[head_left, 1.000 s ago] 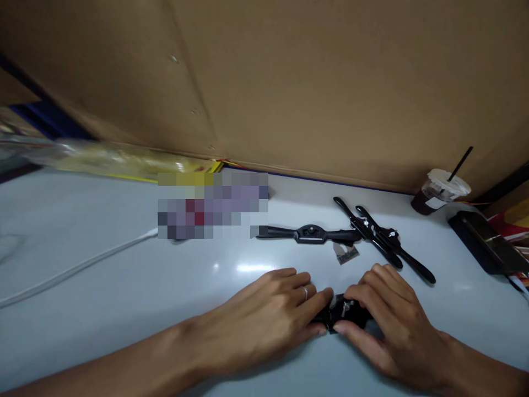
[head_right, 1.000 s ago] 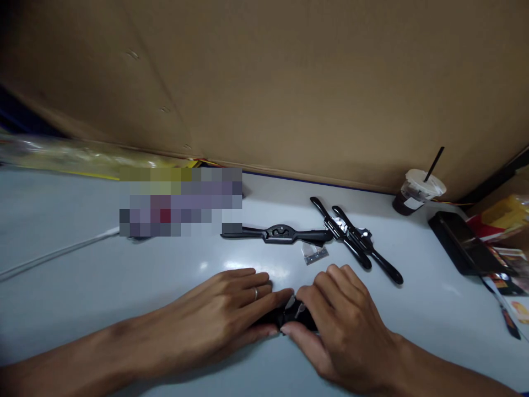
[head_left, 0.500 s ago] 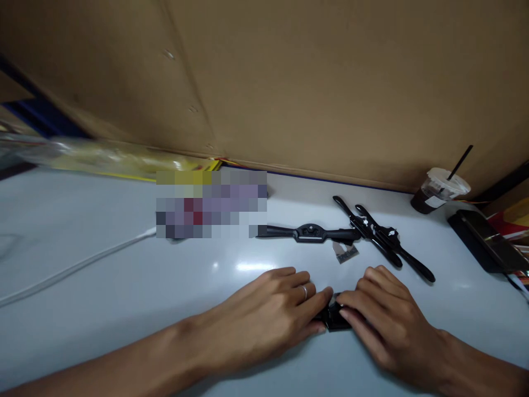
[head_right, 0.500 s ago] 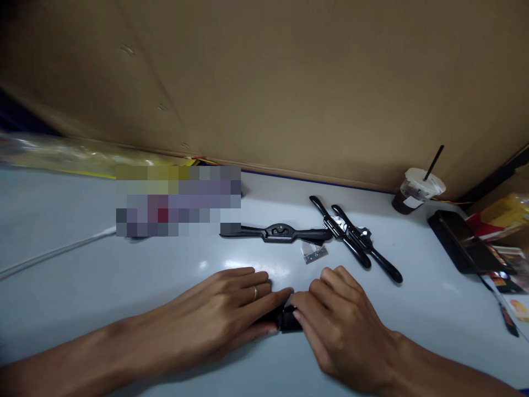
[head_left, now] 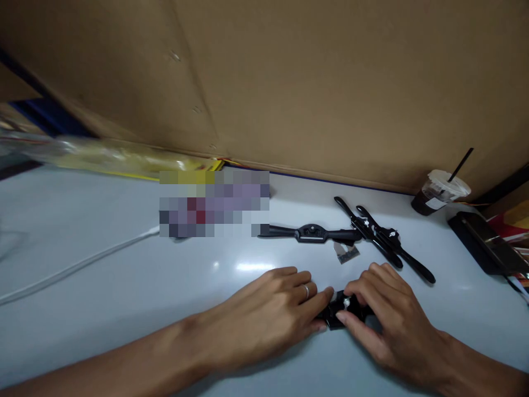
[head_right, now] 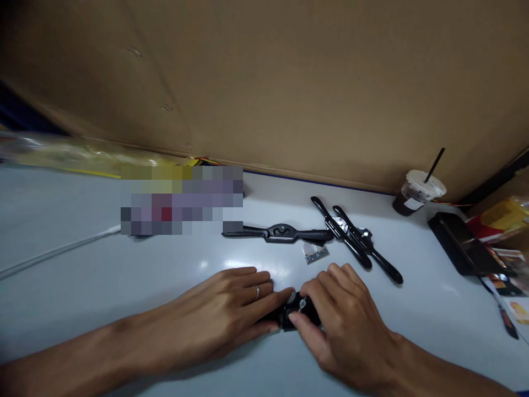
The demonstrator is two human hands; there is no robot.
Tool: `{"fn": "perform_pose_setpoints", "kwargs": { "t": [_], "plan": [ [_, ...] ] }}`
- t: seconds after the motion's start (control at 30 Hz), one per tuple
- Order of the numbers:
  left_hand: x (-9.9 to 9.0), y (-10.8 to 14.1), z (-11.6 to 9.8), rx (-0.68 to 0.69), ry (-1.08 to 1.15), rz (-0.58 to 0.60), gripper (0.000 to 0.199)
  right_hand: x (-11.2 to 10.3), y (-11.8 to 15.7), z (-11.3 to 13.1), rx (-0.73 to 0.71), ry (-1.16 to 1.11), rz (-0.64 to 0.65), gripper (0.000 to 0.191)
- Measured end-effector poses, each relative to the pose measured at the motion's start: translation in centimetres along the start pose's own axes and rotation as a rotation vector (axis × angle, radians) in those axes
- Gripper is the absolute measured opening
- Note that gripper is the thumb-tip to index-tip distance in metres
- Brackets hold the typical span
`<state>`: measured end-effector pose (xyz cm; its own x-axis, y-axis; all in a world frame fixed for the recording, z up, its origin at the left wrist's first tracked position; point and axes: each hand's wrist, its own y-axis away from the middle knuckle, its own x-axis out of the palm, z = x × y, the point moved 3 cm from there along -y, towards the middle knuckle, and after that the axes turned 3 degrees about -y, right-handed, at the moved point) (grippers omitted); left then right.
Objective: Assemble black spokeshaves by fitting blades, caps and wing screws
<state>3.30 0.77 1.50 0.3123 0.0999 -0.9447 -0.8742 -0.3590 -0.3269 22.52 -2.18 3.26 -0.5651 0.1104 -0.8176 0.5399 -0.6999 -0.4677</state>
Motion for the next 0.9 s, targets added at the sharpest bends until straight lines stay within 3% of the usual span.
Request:
{"fn": "perform_pose_setpoints", "kwargs": {
  "t": [0.23,0.47,0.7,0.9],
  "plan": [
    [0.0,-0.1,0.0,-0.005,-0.005,0.019,0.015,-0.4,0.1,0.1,-0.090,-0.087,0.122,0.034],
    [0.1,0.1,0.0,0.010,0.004,0.009,0.022,-0.4,0.0,0.1,-0.055,-0.040,0.068,0.017],
    [0.0,0.1,0.0,0.014,0.007,-0.025,0.016,0.5,-0.1,0.2,-0.045,0.023,0.014,0.026],
    [-0.1,-0.1,0.1,-0.002,0.014,-0.019,0.013,0.4,-0.3,0.5,0.008,-0.069,0.019,0.013]
  ]
}}
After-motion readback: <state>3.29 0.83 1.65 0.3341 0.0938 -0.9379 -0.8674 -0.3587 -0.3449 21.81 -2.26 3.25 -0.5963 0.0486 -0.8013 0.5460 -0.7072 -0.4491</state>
